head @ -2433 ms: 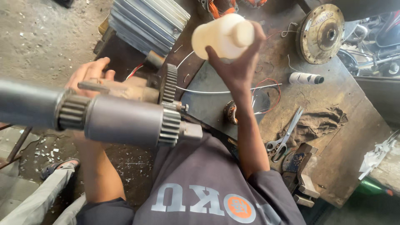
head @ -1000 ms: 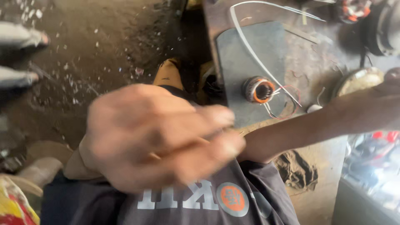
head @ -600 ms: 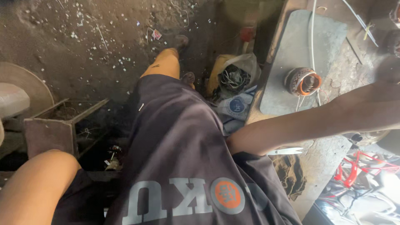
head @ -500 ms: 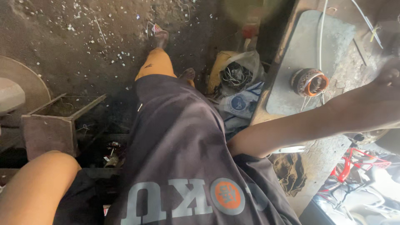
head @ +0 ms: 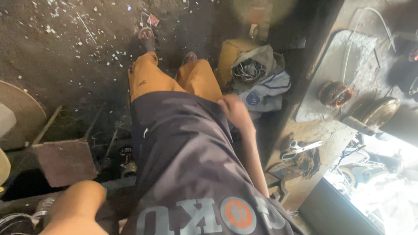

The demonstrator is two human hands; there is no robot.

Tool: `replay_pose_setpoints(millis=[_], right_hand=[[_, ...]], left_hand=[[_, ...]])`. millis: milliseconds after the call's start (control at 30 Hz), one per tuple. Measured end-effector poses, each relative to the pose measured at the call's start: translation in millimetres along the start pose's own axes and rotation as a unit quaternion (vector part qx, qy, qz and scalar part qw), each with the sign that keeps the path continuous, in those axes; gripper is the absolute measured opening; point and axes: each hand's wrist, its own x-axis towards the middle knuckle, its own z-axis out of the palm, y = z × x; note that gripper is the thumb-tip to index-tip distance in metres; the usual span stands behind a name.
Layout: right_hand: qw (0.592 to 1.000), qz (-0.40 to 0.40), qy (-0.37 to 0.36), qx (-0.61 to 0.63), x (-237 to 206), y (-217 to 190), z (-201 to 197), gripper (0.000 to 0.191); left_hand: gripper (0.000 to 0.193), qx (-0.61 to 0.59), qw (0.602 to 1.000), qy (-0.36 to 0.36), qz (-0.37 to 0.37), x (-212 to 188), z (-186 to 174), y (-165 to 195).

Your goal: The person strips insulation from red and white wires using scissors, twists the exposed ends together, and secures them with white heat-shrink tubing. They briefly retrieve a motor housing from a shelf and return to continue the wiring task.

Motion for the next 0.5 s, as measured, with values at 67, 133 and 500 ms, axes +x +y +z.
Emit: replay_pose_setpoints(millis=[67,133,500], right_hand=[[0.997,0.029,-0.067,0.012,22.7,10.7,34.5,0.019],[0.997,0.057,-0.045,-0.039,54.7,26.9,52.1,0.019],[0.989,0.013,0.131,0.072,455.5,118.2,143.6,0.012]], left_hand=[[0.018,0.016,0.998,0.041,-0.034,-0.2,-2.8,-29.5],[0.018,0.069,0.986,0.058,-0.14,-7.9,7.9,-67.0],[0.027,0.311,0.538,-0.17,-0.765,-302.4,52.9,-272.1]])
